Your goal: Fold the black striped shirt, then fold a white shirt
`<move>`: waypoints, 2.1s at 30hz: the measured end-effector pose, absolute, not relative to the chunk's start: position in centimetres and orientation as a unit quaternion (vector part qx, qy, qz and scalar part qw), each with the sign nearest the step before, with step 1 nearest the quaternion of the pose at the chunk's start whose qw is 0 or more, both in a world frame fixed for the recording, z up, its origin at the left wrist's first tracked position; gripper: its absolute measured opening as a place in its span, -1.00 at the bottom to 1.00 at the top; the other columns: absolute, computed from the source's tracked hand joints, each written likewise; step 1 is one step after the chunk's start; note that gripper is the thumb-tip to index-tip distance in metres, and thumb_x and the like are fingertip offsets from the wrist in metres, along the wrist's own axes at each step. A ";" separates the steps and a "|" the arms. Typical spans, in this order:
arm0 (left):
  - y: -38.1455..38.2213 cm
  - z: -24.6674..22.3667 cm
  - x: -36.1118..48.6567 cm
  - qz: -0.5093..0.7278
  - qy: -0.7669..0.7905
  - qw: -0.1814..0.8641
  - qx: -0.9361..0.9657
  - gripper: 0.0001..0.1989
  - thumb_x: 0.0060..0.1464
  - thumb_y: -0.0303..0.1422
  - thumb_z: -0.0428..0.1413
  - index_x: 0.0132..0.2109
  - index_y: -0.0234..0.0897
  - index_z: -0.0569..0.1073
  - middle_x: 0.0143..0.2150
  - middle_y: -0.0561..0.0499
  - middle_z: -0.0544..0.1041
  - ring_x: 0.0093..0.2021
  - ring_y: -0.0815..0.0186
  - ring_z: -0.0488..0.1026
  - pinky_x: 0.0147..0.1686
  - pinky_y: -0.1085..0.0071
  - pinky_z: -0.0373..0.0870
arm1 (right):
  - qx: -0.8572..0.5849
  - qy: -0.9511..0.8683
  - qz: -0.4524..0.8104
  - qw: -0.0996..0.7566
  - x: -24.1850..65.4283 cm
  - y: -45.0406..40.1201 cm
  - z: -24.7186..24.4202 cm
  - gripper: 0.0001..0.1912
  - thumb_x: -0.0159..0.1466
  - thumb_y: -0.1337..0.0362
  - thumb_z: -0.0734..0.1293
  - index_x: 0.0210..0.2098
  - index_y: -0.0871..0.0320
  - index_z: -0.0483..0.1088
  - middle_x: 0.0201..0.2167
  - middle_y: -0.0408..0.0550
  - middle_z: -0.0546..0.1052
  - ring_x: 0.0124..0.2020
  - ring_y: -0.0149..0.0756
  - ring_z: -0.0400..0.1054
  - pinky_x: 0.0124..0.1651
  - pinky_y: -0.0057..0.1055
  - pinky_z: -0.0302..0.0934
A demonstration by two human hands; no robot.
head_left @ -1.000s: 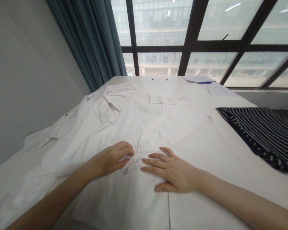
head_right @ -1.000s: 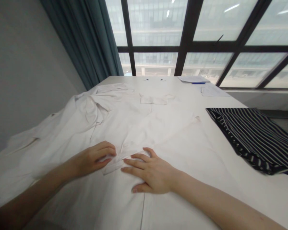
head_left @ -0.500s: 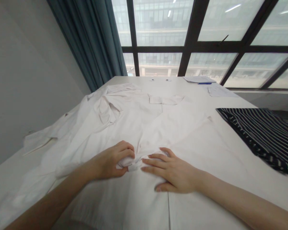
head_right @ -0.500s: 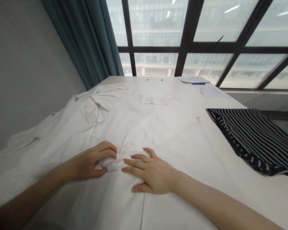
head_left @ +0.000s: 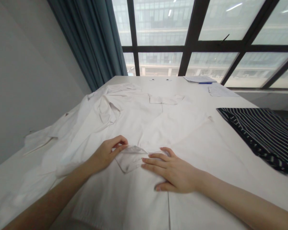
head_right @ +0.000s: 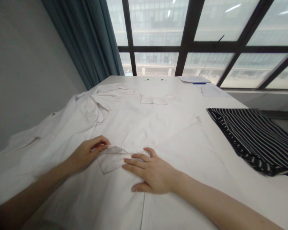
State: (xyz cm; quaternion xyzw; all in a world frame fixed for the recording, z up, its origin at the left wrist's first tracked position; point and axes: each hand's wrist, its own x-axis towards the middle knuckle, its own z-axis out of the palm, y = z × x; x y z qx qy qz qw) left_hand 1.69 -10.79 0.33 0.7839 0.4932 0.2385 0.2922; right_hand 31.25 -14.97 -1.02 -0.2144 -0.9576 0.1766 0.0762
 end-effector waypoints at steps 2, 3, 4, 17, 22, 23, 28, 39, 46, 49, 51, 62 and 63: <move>-10.8 0.5 1.7 0.235 0.474 0.317 0.787 -0.69 0.27 -0.12 -0.04 -0.24 -0.25 0.42 -0.32 0.03 0.53 -0.30 0.31 0.47 -0.29 0.42 0.40 | -0.217 -0.957 0.175 0.080 31.2 -15.0 -1.1 -0.28 0.40 -0.11 0.10 0.42 0.07 -0.08 0.38 0.11 0.15 0.37 -0.08 -0.01 0.34 0.15 -0.31; -10.8 0.5 1.7 0.227 0.453 0.332 0.796 -0.67 0.29 -0.11 -0.06 -0.24 -0.26 0.42 -0.30 0.02 0.53 -0.28 0.29 0.47 -0.25 0.41 0.40 | -0.220 -0.956 0.175 0.080 31.1 -15.0 -1.1 -0.29 0.40 -0.11 0.09 0.42 0.07 -0.08 0.38 0.11 0.15 0.37 -0.09 0.00 0.34 0.15 -0.31; -10.8 0.5 1.7 0.217 0.426 0.346 0.807 -0.64 0.30 -0.10 -0.08 -0.25 -0.26 0.43 -0.28 0.00 0.53 -0.25 0.29 0.47 -0.21 0.39 0.39 | -0.223 -0.955 0.176 0.080 31.1 -15.0 -1.0 -0.29 0.40 -0.11 0.08 0.42 0.07 -0.09 0.37 0.11 0.15 0.36 -0.09 0.00 0.34 0.14 -0.31; -12.7 0.4 3.2 0.158 0.368 0.263 0.878 -0.94 0.15 -0.36 0.03 -0.23 -0.23 0.30 -0.25 0.00 0.38 -0.23 0.28 0.33 -0.19 0.36 0.33 | -0.244 -0.952 0.166 0.083 30.4 -15.4 -1.1 -0.28 0.40 -0.13 0.05 0.41 0.10 -0.06 0.35 0.12 0.20 0.34 -0.07 0.03 0.34 0.17 -0.29; -12.7 0.3 3.6 0.161 0.367 0.248 0.882 -0.94 0.09 -0.46 0.01 -0.26 -0.23 0.29 -0.26 0.00 0.40 -0.23 0.28 0.33 -0.21 0.37 0.34 | -0.227 -0.958 0.144 0.097 30.5 -15.3 -1.2 -0.38 0.43 -0.04 0.06 0.37 0.11 0.06 0.32 0.11 0.26 0.33 -0.09 0.06 0.34 0.12 -0.28; -12.6 0.1 3.6 0.163 0.367 0.246 0.882 -0.93 0.09 -0.47 0.01 -0.26 -0.23 0.29 -0.26 0.01 0.40 -0.23 0.28 0.33 -0.21 0.37 0.34 | -0.223 -0.959 0.138 0.106 30.6 -15.2 -1.3 -0.42 0.44 -0.01 0.07 0.35 0.12 0.10 0.30 0.11 0.29 0.31 -0.12 0.08 0.34 0.10 -0.29; -12.4 -0.5 3.3 0.162 0.350 0.227 0.894 -0.78 0.03 -0.57 0.01 -0.16 -0.24 0.33 -0.23 0.00 0.42 -0.20 0.27 0.35 -0.18 0.37 0.34 | -0.212 -0.955 0.112 0.173 30.8 -14.9 -1.5 -0.60 0.45 0.13 0.11 0.17 0.14 0.31 0.13 0.04 0.49 0.19 -0.24 0.25 0.33 -0.05 -0.24; -12.4 0.2 3.3 0.160 0.275 0.207 0.925 -0.64 -0.11 -0.68 -0.03 -0.17 -0.24 0.35 -0.24 0.00 0.44 -0.18 0.25 0.33 -0.09 0.33 0.31 | -0.363 -0.879 0.147 0.271 31.3 -13.8 -2.0 -0.66 0.31 0.47 0.17 0.02 0.17 0.41 0.00 0.04 0.53 0.03 -0.23 0.34 0.12 -0.18 0.10; -12.5 0.6 3.1 0.128 0.271 0.186 0.936 -0.76 -0.12 -0.58 0.09 -0.25 -0.24 0.34 -0.23 0.00 0.43 -0.19 0.23 0.32 -0.09 0.30 0.27 | -0.368 -0.877 0.159 0.266 31.3 -13.7 -2.5 -0.68 0.29 0.50 0.21 -0.04 0.12 0.43 -0.03 -0.01 0.54 0.02 -0.23 0.35 0.11 -0.18 0.11; -12.3 0.5 3.0 0.124 0.257 0.164 0.944 -0.84 0.02 -0.37 0.19 -0.26 -0.25 0.35 -0.23 -0.01 0.44 -0.20 0.22 0.34 -0.12 0.30 0.26 | -0.368 -0.876 0.161 0.266 31.3 -13.6 -2.5 -0.68 0.29 0.50 0.23 -0.03 0.12 0.42 -0.03 -0.03 0.54 0.02 -0.24 0.35 0.11 -0.18 0.10; -12.1 0.4 2.9 0.130 0.246 0.137 0.951 -0.93 0.11 -0.39 0.13 -0.30 -0.25 0.36 -0.26 -0.01 0.44 -0.23 0.25 0.34 -0.14 0.33 0.25 | -0.367 -0.876 0.163 0.268 31.3 -13.6 -2.5 -0.68 0.29 0.51 0.23 -0.02 0.11 0.41 -0.03 -0.03 0.55 0.01 -0.24 0.35 0.11 -0.18 0.10; -12.9 0.3 3.5 0.140 0.228 0.093 0.959 -0.93 0.14 -0.43 0.07 -0.26 -0.25 0.29 -0.26 -0.03 0.44 -0.24 0.25 0.34 -0.16 0.34 0.30 | -0.307 -0.900 0.150 0.270 31.4 -13.8 -2.2 -0.74 0.31 0.50 0.22 -0.08 0.13 0.42 -0.03 0.01 0.53 0.03 -0.28 0.35 0.10 -0.22 0.10; -12.9 0.2 3.5 0.147 0.228 0.094 0.958 -0.94 0.15 -0.50 0.01 -0.25 -0.25 0.28 -0.27 -0.02 0.44 -0.25 0.27 0.34 -0.17 0.36 0.31 | -0.300 -0.905 0.142 0.266 31.4 -13.8 -2.2 -0.74 0.32 0.49 0.22 -0.07 0.13 0.42 -0.03 0.01 0.52 0.05 -0.28 0.34 0.10 -0.21 0.09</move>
